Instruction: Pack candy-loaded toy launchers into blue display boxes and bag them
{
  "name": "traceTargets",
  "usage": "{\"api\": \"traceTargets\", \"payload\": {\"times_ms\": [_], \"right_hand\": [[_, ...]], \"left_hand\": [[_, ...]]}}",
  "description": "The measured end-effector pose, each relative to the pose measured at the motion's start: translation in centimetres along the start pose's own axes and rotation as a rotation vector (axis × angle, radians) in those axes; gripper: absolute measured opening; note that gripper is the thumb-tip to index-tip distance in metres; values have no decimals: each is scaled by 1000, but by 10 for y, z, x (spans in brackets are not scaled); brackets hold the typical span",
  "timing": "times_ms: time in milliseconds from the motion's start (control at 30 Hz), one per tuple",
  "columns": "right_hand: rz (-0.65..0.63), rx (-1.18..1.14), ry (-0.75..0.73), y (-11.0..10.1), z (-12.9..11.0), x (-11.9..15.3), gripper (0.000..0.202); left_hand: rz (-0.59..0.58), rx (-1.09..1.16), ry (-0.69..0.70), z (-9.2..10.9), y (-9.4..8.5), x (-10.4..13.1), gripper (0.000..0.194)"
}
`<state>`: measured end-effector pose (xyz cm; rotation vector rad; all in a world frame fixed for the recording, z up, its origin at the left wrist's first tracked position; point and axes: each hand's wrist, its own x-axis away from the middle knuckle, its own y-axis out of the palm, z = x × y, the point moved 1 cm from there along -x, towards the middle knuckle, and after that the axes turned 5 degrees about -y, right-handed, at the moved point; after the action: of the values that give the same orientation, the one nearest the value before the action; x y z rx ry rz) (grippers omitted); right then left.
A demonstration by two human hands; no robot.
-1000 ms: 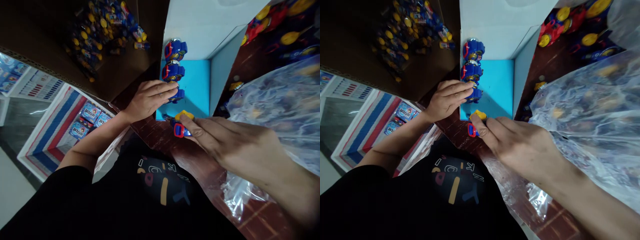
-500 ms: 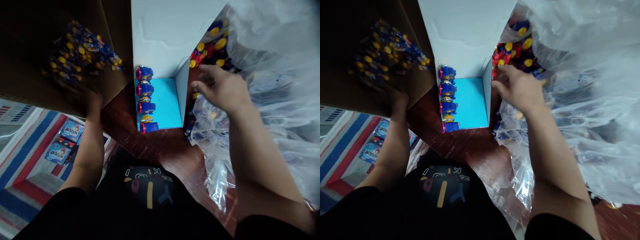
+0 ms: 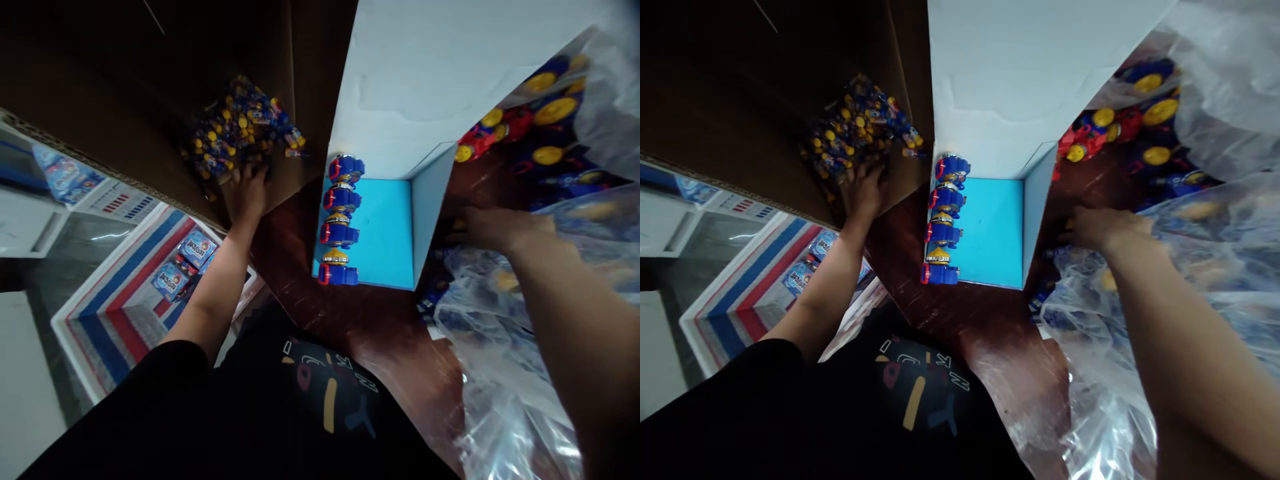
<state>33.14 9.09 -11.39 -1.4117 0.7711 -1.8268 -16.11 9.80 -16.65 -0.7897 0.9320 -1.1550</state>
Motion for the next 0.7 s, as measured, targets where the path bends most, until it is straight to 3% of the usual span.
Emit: {"api": "traceTargets", "payload": {"times_ms": [100, 200, 267, 367, 433, 533, 633, 700], "right_hand": [[12, -56, 76, -4, 5, 0, 85], [74, -119, 47, -12, 18, 10, 78], [213, -217, -14, -17, 30, 31, 74], [573, -666, -299, -19, 40, 82, 71], [687, -1048, -556, -16, 34, 118, 65], [633, -1303, -860, -12, 1, 153, 55], [606, -1237, -1167, -16, -40, 166, 36], [594, -1193, -1286, -21, -57, 168, 27]], "left_hand": [[40, -29, -60, 5, 4, -15, 32], [7, 79, -38, 7, 8, -26, 21], [20, 203, -35, 8, 5, -24, 28], [43, 413, 3, 23, -15, 3, 45], [-27, 675, 24, 48, -34, 32, 46], [-265, 1154, 67, 101, -65, 75, 42], [-480, 1212, 159, 148, -88, 101, 38], [-576, 1152, 216, 164, -98, 109, 33]]}}
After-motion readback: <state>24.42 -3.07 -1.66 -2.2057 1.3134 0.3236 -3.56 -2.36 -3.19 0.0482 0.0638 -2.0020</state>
